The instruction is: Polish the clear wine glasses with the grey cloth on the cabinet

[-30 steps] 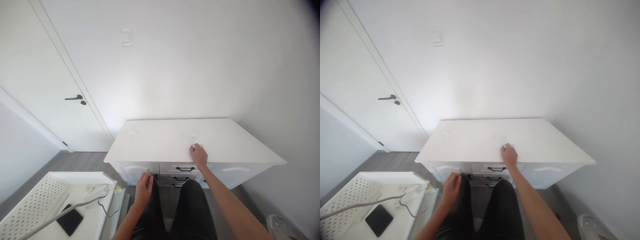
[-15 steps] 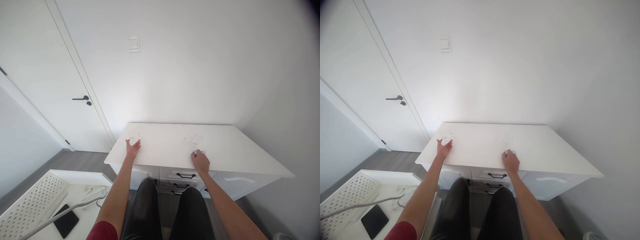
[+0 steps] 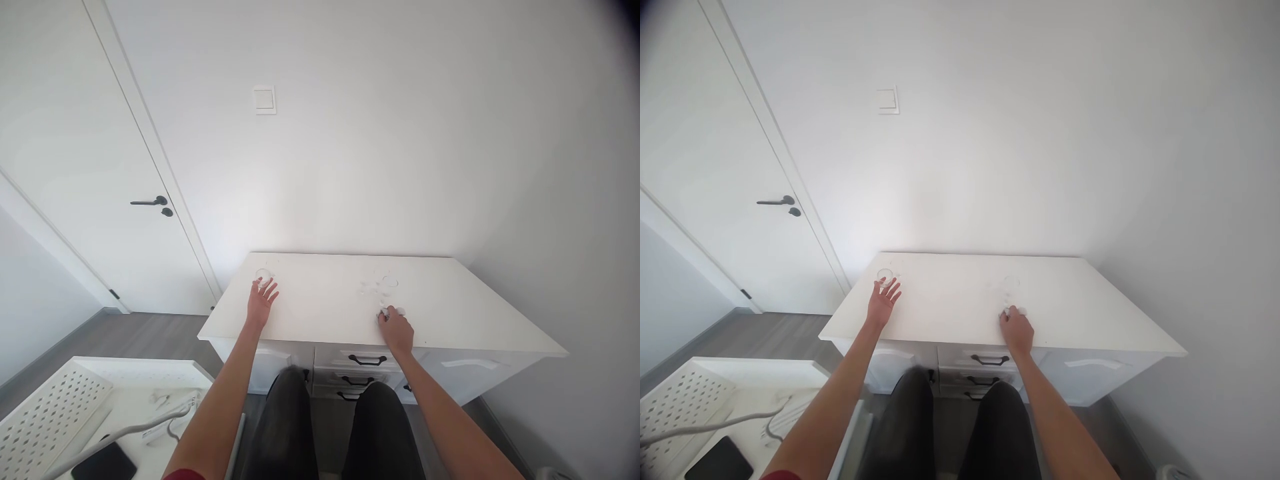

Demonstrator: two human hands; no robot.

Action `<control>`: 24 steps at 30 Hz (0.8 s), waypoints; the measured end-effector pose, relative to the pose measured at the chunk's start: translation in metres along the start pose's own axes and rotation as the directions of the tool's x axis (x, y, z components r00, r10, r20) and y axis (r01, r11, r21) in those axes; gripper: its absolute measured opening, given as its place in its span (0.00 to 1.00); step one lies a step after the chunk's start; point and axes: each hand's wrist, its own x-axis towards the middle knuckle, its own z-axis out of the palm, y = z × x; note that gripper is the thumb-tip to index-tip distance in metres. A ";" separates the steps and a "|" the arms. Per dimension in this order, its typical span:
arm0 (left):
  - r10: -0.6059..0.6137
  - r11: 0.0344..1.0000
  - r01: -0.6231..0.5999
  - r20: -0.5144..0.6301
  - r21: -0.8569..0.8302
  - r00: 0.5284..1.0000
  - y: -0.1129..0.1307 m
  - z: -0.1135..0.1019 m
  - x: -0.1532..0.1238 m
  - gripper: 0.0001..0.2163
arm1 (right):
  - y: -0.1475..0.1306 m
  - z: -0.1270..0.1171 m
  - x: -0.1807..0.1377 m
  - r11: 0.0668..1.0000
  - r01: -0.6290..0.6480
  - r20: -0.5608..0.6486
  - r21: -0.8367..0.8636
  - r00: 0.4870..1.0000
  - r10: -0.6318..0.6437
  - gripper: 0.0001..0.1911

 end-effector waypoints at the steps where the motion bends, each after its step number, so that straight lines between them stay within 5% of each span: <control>1: 0.025 0.999 -0.026 0.032 0.031 0.999 -0.006 0.004 -0.004 0.21 | 0.000 0.000 0.000 1.000 0.000 -0.001 0.000 1.000 0.000 0.12; 10: -0.031 0.933 -0.094 0.338 0.346 0.941 -0.049 0.036 -0.017 0.28 | 0.000 0.001 0.001 1.000 0.009 -0.012 0.010 1.000 -0.008 0.11; 18: -0.061 0.840 -0.145 0.357 0.522 0.932 -0.056 0.024 -0.005 0.26 | 0.003 0.000 0.000 0.996 0.061 -0.009 0.063 0.998 -0.061 0.25; 24: -0.065 0.818 -0.149 0.347 0.555 0.935 -0.058 0.021 -0.002 0.25 | 0.003 -0.001 -0.001 0.994 0.091 -0.011 0.060 0.996 -0.091 0.26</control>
